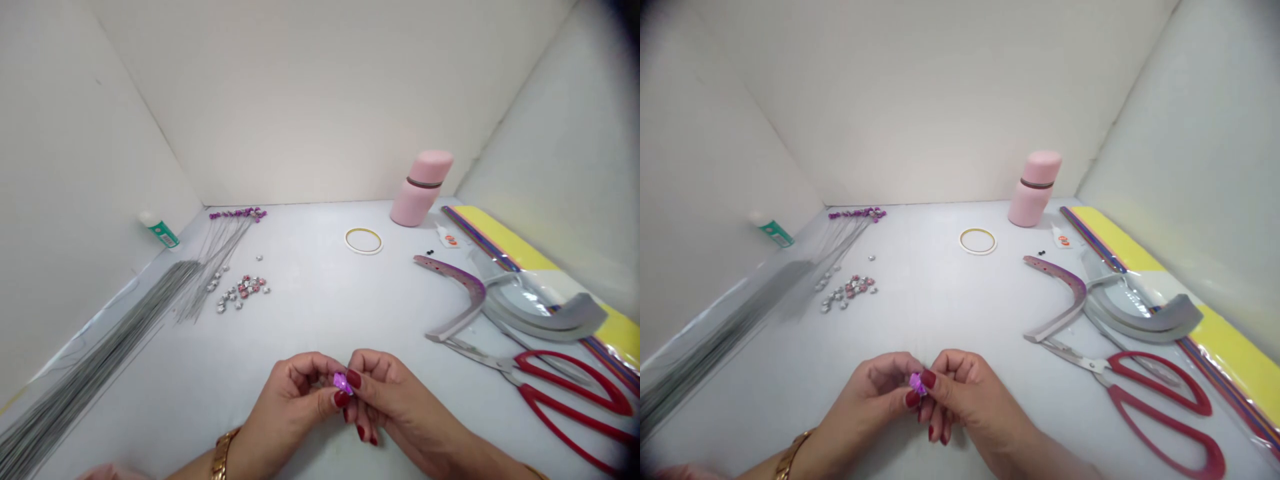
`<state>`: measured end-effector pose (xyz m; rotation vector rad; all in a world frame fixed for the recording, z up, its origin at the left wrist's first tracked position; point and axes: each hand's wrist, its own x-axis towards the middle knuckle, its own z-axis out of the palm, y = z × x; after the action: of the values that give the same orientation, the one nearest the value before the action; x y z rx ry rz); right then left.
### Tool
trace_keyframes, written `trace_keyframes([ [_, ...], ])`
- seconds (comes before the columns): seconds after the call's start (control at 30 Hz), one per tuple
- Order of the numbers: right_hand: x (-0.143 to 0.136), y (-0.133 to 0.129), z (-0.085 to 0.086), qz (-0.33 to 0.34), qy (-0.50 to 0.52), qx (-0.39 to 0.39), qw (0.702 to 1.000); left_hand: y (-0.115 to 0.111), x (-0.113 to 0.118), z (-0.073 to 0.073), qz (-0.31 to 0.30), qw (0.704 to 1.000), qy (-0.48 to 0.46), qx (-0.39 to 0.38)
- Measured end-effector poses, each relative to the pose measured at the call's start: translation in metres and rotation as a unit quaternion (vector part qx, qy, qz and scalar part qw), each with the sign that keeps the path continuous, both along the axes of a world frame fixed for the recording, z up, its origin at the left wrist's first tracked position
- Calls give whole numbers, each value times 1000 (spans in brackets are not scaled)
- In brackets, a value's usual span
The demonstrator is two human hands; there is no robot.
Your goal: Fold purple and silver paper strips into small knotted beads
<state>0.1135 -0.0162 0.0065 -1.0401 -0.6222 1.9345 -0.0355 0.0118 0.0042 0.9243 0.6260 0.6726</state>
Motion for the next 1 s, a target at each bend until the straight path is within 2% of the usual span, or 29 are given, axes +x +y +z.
trace_keyframes([
  [0.2, -1, -1, -5, -13, -90, 58, 994, -1, -2, 1, 19, 997, 55, 46],
  [0.3, -1, -1, -5, -16, -88, 60, 994, -3, -3, 4, 40, 987, 112, 107],
  [0.43, -2, -1, -3, -7, -79, 68, 995, -3, -4, 5, 41, 979, 126, 152],
  [0.63, -2, -2, -3, -4, -123, 84, 989, -4, -7, 4, 64, 935, 226, 265],
  [0.87, -2, -6, -2, 16, -134, 112, 984, -2, -8, 9, 56, 919, 222, 320],
  [1.0, -4, -3, -3, 9, -118, 91, 989, -3, -8, 7, 67, 918, 226, 320],
])
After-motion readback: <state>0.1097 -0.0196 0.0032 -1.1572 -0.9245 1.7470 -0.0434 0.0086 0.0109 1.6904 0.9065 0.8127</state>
